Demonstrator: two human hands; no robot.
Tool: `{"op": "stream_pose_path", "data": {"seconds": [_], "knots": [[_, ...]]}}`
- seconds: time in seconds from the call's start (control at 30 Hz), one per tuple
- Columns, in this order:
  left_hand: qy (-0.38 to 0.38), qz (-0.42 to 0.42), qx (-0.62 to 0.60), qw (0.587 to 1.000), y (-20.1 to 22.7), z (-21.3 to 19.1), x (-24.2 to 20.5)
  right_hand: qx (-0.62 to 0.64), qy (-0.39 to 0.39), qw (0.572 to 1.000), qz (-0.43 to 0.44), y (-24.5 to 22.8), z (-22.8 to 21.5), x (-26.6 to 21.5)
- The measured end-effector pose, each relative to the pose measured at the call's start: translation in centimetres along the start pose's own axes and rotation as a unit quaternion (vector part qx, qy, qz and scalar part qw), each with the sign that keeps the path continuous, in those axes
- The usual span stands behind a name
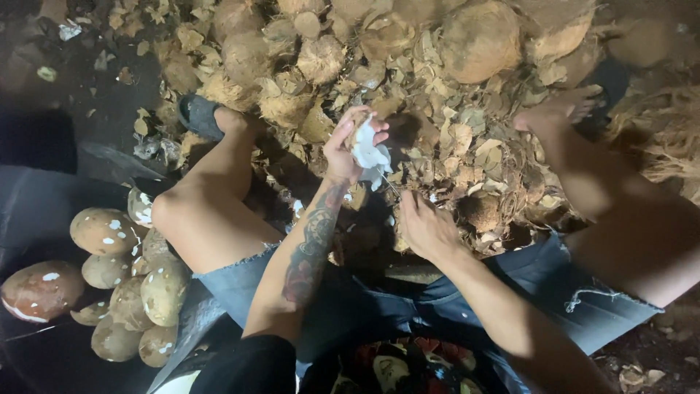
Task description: Extracting white coconut meat from the brown shells using a knife and placing the meat into a container.
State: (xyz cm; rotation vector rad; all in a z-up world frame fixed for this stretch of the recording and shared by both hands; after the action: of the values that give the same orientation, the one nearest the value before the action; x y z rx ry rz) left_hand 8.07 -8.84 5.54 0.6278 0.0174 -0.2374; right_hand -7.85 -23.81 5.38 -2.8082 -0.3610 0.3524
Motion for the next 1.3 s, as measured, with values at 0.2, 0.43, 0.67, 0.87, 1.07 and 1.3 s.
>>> {"op": "stream_pose_path", "data": {"seconds": [0.2,0.43,0.67,0.87,1.07,1.3], "knots": [[-0.029,0.065,0.051,0.996,-2.9,-1.6,0.3,-0.069,0.071,0.994,-0.033,-1.2,0.7,0.5],[-0.027,0.041,0.044,0.998,-2.4,0.3,-0.1,-0.041,0.096,0.994,-0.029,-2.4,-2.7,0.8],[-0.044,0.003,0.059,0.997,-2.9,2.2,-0.6,-0.03,0.127,0.991,-0.021,-2.1,-1.7,2.3],[-0.027,0.049,0.126,0.99,-3.2,1.5,-0.1,-0.045,0.117,0.991,-0.038,-1.6,-0.2,2.4],[-0.001,0.083,0.189,0.978,-0.1,5.7,-2.0,-0.018,0.058,0.998,-0.023,-2.1,-0.6,2.3],[0.119,0.022,0.044,0.992,-2.6,0.8,-1.0,-0.022,-0.003,1.0,-0.007,-1.8,0.3,2.8]]}}
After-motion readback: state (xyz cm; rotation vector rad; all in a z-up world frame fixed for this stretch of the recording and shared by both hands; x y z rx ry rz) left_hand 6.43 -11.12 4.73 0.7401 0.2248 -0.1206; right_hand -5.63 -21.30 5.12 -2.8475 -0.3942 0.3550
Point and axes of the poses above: each hand's wrist, its own x-axis towards the middle knuckle, its own z-axis out of the palm, y = z × x, the point moved 8 cm from there along x, towards the middle knuckle, and after that the axes turned 4 degrees about -x, right-handed, at the moved point
